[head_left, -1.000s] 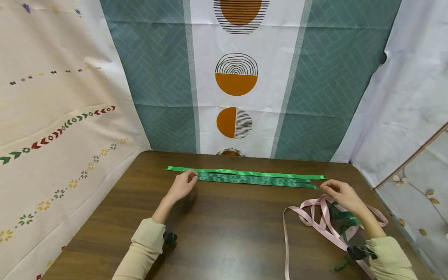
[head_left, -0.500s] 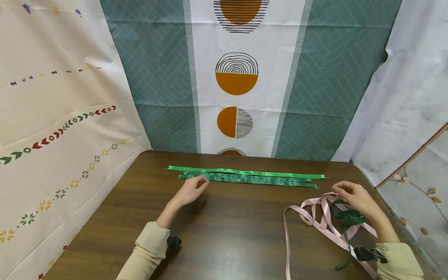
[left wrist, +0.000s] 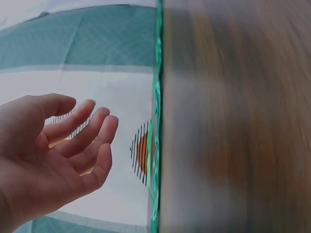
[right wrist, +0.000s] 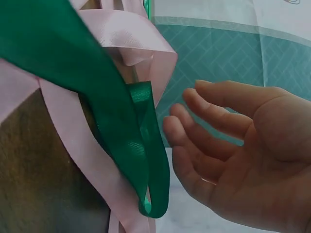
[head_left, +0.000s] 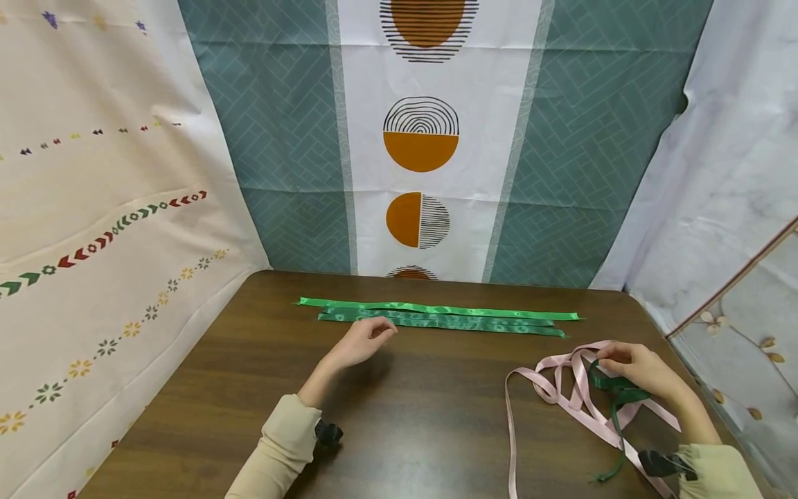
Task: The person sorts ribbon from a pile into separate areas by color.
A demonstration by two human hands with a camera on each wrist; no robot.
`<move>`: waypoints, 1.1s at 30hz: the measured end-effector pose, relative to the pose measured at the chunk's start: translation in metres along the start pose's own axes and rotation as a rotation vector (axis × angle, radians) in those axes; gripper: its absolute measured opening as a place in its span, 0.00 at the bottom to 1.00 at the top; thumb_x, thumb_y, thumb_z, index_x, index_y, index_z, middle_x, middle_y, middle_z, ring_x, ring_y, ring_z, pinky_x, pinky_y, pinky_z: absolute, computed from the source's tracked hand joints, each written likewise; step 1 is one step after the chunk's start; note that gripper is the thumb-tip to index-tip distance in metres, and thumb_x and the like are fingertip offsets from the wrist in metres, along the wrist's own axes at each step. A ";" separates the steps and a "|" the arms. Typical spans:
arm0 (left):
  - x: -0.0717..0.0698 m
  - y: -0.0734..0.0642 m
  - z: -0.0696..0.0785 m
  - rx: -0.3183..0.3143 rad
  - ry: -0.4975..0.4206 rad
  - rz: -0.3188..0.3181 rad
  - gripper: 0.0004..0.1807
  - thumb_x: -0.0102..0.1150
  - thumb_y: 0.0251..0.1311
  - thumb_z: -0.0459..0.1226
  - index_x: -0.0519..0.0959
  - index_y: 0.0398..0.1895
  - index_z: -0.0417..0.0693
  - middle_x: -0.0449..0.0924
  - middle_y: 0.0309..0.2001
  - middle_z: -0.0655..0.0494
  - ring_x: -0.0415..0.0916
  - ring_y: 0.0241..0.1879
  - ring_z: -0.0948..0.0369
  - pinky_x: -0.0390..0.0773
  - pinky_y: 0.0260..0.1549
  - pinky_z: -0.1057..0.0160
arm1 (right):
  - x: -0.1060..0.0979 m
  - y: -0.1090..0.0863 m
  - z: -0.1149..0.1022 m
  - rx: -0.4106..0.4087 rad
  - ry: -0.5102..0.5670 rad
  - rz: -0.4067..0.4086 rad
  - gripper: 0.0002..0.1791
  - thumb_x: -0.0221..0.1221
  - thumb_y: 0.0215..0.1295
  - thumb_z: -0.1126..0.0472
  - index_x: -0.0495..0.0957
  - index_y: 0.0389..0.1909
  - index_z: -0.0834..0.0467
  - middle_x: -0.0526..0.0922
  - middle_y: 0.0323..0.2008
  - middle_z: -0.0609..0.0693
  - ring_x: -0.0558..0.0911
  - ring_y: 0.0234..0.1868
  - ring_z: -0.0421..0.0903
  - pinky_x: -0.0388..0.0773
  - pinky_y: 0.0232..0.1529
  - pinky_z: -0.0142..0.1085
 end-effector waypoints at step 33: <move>0.106 0.027 0.045 0.001 -0.113 -0.190 0.11 0.52 0.70 0.36 0.81 0.46 0.40 0.84 0.39 0.46 0.81 0.36 0.53 0.74 0.33 0.69 | 0.008 -0.006 -0.014 -0.052 -0.256 0.021 0.09 0.63 0.63 0.57 0.75 0.27 0.55 0.74 0.24 0.41 0.67 0.25 0.31 0.65 0.28 0.30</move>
Point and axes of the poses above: each hand's wrist, its own y-axis towards the middle knuckle, its own x-axis out of the palm, z = x × y, the point moved 10 cm from there along y, towards the middle knuckle
